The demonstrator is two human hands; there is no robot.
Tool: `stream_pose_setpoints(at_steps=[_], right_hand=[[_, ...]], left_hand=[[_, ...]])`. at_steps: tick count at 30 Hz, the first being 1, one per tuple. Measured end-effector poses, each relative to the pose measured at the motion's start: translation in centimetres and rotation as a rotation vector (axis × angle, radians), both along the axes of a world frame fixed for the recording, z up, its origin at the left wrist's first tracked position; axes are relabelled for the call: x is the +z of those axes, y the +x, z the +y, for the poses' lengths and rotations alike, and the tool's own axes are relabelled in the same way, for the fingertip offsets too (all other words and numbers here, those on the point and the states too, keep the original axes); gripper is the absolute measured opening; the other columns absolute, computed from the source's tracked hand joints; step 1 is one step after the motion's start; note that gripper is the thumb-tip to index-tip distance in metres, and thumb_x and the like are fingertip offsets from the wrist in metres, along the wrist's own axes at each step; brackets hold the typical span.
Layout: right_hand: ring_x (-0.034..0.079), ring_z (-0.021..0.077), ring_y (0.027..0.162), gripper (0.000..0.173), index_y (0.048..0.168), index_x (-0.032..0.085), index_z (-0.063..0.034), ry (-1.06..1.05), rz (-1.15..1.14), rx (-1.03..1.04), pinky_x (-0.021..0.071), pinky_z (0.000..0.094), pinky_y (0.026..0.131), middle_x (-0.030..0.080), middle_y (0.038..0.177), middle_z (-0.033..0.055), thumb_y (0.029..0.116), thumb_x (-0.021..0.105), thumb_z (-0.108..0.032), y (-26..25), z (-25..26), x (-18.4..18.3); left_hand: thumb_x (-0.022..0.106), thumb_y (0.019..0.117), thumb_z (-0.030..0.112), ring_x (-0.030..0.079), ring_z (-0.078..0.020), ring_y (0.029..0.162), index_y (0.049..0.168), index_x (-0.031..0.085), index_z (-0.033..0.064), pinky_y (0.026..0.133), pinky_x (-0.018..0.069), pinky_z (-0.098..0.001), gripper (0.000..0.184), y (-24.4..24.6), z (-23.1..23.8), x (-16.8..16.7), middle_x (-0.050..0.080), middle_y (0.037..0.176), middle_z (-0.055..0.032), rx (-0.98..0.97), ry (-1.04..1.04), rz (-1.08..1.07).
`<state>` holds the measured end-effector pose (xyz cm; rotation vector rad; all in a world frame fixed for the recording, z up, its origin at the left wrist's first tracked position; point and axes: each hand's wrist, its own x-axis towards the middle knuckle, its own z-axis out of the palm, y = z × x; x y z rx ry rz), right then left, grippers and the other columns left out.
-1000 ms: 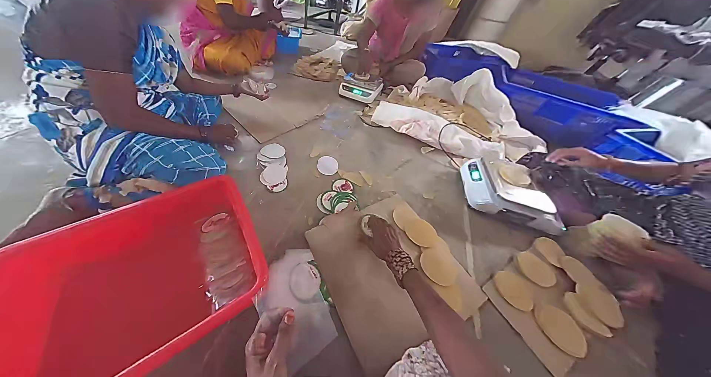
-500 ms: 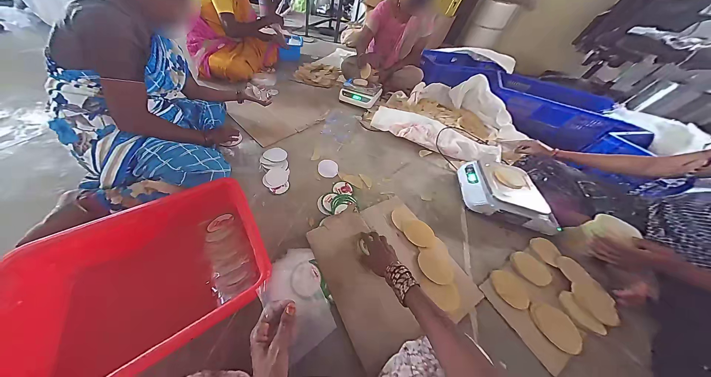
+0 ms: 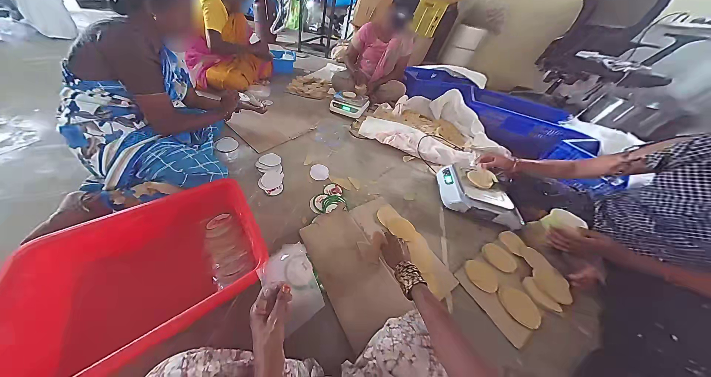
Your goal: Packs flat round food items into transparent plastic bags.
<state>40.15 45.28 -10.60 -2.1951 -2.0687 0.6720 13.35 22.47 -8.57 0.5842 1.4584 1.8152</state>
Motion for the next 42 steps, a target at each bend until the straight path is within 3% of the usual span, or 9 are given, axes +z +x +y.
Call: stream_pose_setpoints(at_steps=[8, 12, 16, 27, 31, 33, 36, 38, 42], right_hand=[[0.060, 0.0445, 0.124, 0.037, 0.138, 0.059, -0.0051, 0.031, -0.159, 0.132, 0.0439, 0.0634, 0.105, 0.065, 0.129, 0.0260, 0.1084, 0.046, -0.023, -1.3, -1.0, 1.2], [0.059, 0.0460, 0.124, 0.044, 0.139, 0.057, -0.0025, -0.069, -0.183, 0.190, 0.0468, 0.0627, 0.102, 0.062, 0.132, 0.0279, 0.0996, 0.062, -0.022, -3.1, -0.4, -2.4], [0.061, 0.0435, 0.122, 0.052, 0.136, 0.058, 0.0010, -0.109, -0.254, 0.216, 0.0486, 0.0593, 0.101, 0.063, 0.130, 0.0268, 0.0950, 0.069, -0.029, -4.0, -0.6, -1.5], [0.062, 0.0431, 0.120, 0.039, 0.125, 0.062, 0.0046, -0.145, -0.305, 0.232, 0.0499, 0.0605, 0.098, 0.065, 0.126, 0.0267, 0.0962, 0.060, -0.021, -4.8, 0.1, -0.6], [0.057, 0.0450, 0.128, 0.046, 0.135, 0.060, 0.0006, -0.062, -0.110, 0.025, 0.0445, 0.0637, 0.105, 0.061, 0.135, 0.0281, 0.0955, 0.062, -0.024, -1.7, 0.5, 0.6], [0.057, 0.0415, 0.129, 0.053, 0.137, 0.059, 0.0026, -0.053, 0.153, -0.127, 0.0425, 0.0584, 0.110, 0.060, 0.135, 0.0287, 0.0901, 0.073, -0.017, -0.2, -1.7, 4.4], [0.065, 0.0208, 0.094, 0.036, 0.123, 0.061, 0.0070, -0.140, 0.549, -0.137, 0.0537, 0.0377, 0.087, 0.068, 0.108, 0.0178, 0.0891, 0.071, 0.000, 3.4, -8.1, 9.8], [0.071, 0.0085, 0.077, 0.027, 0.111, 0.063, -0.0034, -0.259, 0.820, -0.006, 0.0617, 0.0279, 0.073, 0.073, 0.088, 0.0011, 0.0852, 0.064, 0.003, 7.5, -12.5, 10.4], [0.073, 0.0092, 0.087, 0.045, 0.118, 0.065, -0.0121, -0.498, 0.850, 0.129, 0.0621, 0.0311, 0.080, 0.076, 0.098, -0.0030, 0.0754, 0.078, -0.010, 12.5, -20.4, 10.4]], left_hand=[[0.060, 0.0956, 0.005, 0.065, -0.0056, 0.069, 0.098, 0.067, 0.0020, 0.066, 0.0562, -0.0208, 0.008, 0.2, 0.0, 0.2, 0.069, 0.080, 0.0018, -0.006, 0.000, 0.007], [0.061, 0.0951, 0.005, 0.065, -0.0046, 0.069, 0.098, 0.067, 0.0017, 0.065, 0.0561, -0.0204, 0.007, -0.1, -0.3, 0.0, 0.069, 0.079, 0.0023, 0.035, -0.008, 0.007], [0.061, 0.0947, 0.005, 0.066, -0.0059, 0.071, 0.099, 0.068, 0.0021, 0.066, 0.0567, -0.0212, 0.008, 0.0, -0.1, -0.1, 0.069, 0.082, 0.0017, 0.019, -0.015, -0.013], [0.062, 0.0950, 0.008, 0.066, -0.0079, 0.074, 0.102, 0.068, 0.0008, 0.068, 0.0569, -0.0229, 0.012, -0.1, -0.2, -0.2, 0.070, 0.087, -0.0008, 0.006, -0.009, -0.007], [0.061, 0.0958, 0.006, 0.066, -0.0073, 0.071, 0.101, 0.067, -0.0002, 0.067, 0.0562, -0.0223, 0.010, -0.2, -0.2, -0.1, 0.069, 0.083, -0.0005, 0.018, -0.026, -0.005], [0.061, 0.0952, 0.005, 0.065, -0.0063, 0.070, 0.101, 0.066, -0.0001, 0.066, 0.0564, -0.0222, 0.010, -0.1, -0.1, 0.2, 0.069, 0.082, 0.0003, 0.024, -0.027, -0.020], [0.061, 0.0948, 0.005, 0.066, -0.0049, 0.070, 0.100, 0.067, 0.0017, 0.066, 0.0568, -0.0209, 0.009, 0.1, -0.2, 0.5, 0.069, 0.082, 0.0026, 0.017, 0.003, -0.039], [0.061, 0.0951, 0.004, 0.066, -0.0049, 0.070, 0.098, 0.067, 0.0035, 0.066, 0.0571, -0.0208, 0.007, 0.2, -0.3, 0.5, 0.069, 0.081, 0.0037, 0.004, 0.028, -0.034], [0.060, 0.0958, 0.004, 0.067, -0.0040, 0.072, 0.101, 0.067, 0.0052, 0.067, 0.0583, -0.0206, 0.009, 0.4, -0.4, 0.4, 0.070, 0.083, 0.0053, -0.028, 0.030, -0.019]])
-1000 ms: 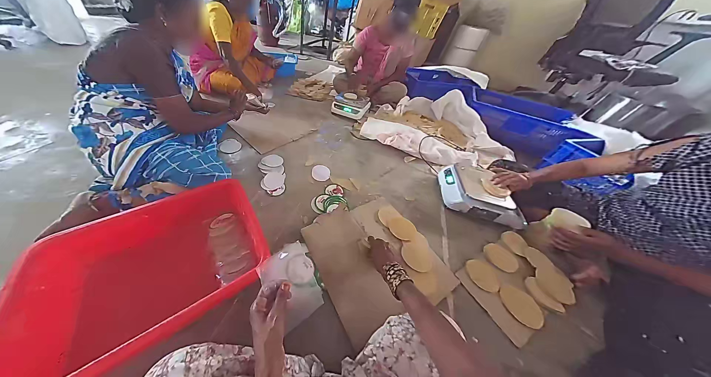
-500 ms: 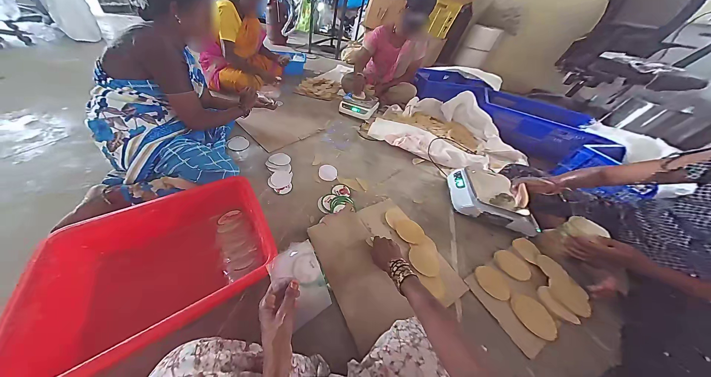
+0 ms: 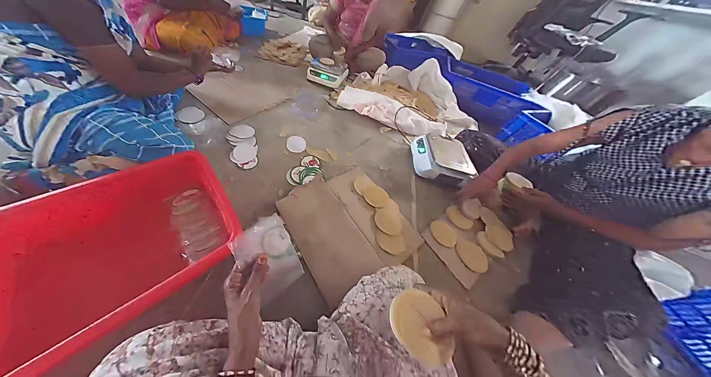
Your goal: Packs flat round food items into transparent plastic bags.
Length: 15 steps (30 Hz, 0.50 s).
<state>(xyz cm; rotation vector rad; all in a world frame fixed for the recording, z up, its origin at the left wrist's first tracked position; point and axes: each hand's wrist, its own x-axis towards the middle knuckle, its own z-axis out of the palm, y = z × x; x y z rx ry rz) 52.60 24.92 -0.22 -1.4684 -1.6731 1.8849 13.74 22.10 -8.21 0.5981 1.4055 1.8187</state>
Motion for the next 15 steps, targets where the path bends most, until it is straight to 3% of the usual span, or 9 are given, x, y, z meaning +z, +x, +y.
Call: stream_pose_setpoints(at_steps=[4, 6, 8, 11, 15], right_hand=[[0.069, 0.0328, 0.097, 0.059, 0.125, 0.064, -0.0004, 0.297, -0.550, 0.001, 0.0544, 0.0537, 0.086, 0.070, 0.106, 0.0198, 0.0721, 0.085, -0.017, 0.8, -3.3, -2.4], [0.063, 0.0398, 0.114, 0.073, 0.140, 0.055, -0.0014, 0.346, -0.703, 0.067, 0.0488, 0.0583, 0.099, 0.065, 0.124, 0.0244, 0.0785, 0.086, -0.026, -0.1, -2.6, -1.0], [0.057, 0.0424, 0.127, 0.077, 0.148, 0.050, -0.0033, 0.454, -0.717, 0.101, 0.0435, 0.0592, 0.108, 0.059, 0.138, 0.0253, 0.0841, 0.080, -0.035, -1.7, -1.3, 0.1], [0.062, 0.0387, 0.122, 0.064, 0.140, 0.058, -0.0028, 0.686, -0.580, 0.171, 0.0472, 0.0560, 0.106, 0.065, 0.132, 0.0208, 0.0905, 0.070, -0.041, -6.3, 1.9, 0.4], [0.057, 0.0337, 0.131, 0.051, 0.139, 0.061, -0.0053, 0.608, -0.537, 0.393, 0.0419, 0.0519, 0.113, 0.063, 0.138, 0.0172, 0.0979, 0.067, -0.035, -14.9, 8.3, -0.9]], left_hand=[[0.060, 0.0952, 0.000, 0.066, -0.0040, 0.068, 0.096, 0.067, 0.0054, 0.065, 0.0574, -0.0198, 0.009, 0.1, 0.2, 0.1, 0.070, 0.079, 0.0053, 0.049, 0.009, -0.028], [0.060, 0.0956, 0.001, 0.066, -0.0041, 0.068, 0.095, 0.066, 0.0053, 0.065, 0.0572, -0.0200, 0.007, 0.0, 0.1, 0.1, 0.069, 0.078, 0.0055, 0.104, 0.020, -0.022], [0.060, 0.0960, 0.002, 0.066, -0.0031, 0.070, 0.096, 0.066, 0.0049, 0.067, 0.0574, -0.0198, 0.007, -0.1, 0.1, 0.3, 0.069, 0.079, 0.0057, 0.187, 0.049, -0.006], [0.059, 0.0969, 0.000, 0.067, -0.0032, 0.074, 0.101, 0.065, 0.0042, 0.072, 0.0580, -0.0203, 0.009, -0.1, 0.1, 0.7, 0.070, 0.081, 0.0058, 0.304, 0.113, -0.014], [0.057, 0.0979, 0.001, 0.067, -0.0044, 0.073, 0.101, 0.063, 0.0030, 0.072, 0.0593, -0.0225, 0.007, -0.1, 0.1, 0.9, 0.069, 0.081, 0.0048, 0.374, 0.092, -0.058]])
